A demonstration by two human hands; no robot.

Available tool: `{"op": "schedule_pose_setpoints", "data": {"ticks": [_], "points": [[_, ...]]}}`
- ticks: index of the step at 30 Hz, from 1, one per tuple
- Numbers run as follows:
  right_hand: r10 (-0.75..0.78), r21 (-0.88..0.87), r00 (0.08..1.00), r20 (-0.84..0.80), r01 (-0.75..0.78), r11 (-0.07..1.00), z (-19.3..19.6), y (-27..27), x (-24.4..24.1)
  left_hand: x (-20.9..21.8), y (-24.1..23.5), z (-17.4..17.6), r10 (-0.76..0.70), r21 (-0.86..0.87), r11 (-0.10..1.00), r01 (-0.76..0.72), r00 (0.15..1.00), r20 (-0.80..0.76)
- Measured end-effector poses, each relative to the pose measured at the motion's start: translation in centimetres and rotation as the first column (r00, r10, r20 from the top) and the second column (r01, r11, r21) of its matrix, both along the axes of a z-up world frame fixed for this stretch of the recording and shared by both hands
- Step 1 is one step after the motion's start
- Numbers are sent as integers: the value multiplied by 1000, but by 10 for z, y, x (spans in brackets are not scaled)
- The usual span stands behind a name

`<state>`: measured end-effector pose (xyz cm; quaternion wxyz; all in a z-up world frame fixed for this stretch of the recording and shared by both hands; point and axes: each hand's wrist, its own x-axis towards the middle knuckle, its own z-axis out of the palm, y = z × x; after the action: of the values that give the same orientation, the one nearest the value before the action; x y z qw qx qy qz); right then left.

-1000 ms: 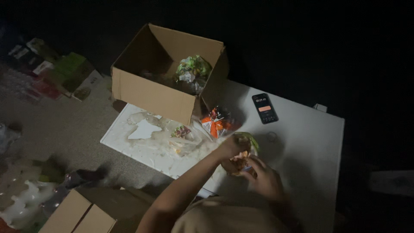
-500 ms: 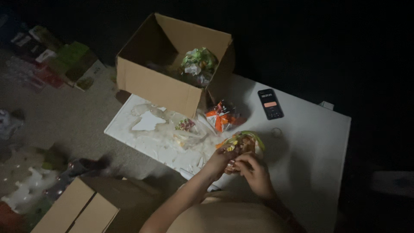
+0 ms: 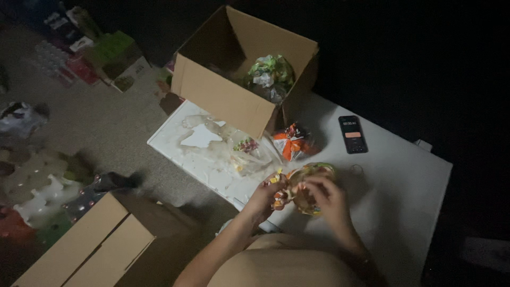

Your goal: The person opens a small clear plastic bag containing colorful candies and transfers them into a small clear plastic container.

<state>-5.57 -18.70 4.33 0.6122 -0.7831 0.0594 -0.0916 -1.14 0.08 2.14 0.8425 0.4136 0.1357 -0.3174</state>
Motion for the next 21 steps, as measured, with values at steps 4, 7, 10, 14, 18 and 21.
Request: {"op": "schedule_pose_setpoints", "data": {"ticks": [4,7,10,14,18,21], "points": [[-47,-74,995,89,54,996,2,13,43,-8,13,11,38,-63,997,-39,999,-23],[88,-264,965,248,-20,964,-35,35,97,-12,24,9,63,-128,990,-63,998,-8],[170,-370,960,224,-78,926,-45,70,136,-16,37,7,101,-144,984,-102,995,-9],[231,-524,970,81,-156,838,-60,94,173,-15,52,11,157,-125,980,-157,988,-8],[303,-606,937,176,-139,783,-59,97,148,-13,69,5,132,-169,977,-127,991,16],[343,-625,915,-215,-398,671,-39,122,139,-17,71,-7,142,-113,983,-143,990,-19]]}}
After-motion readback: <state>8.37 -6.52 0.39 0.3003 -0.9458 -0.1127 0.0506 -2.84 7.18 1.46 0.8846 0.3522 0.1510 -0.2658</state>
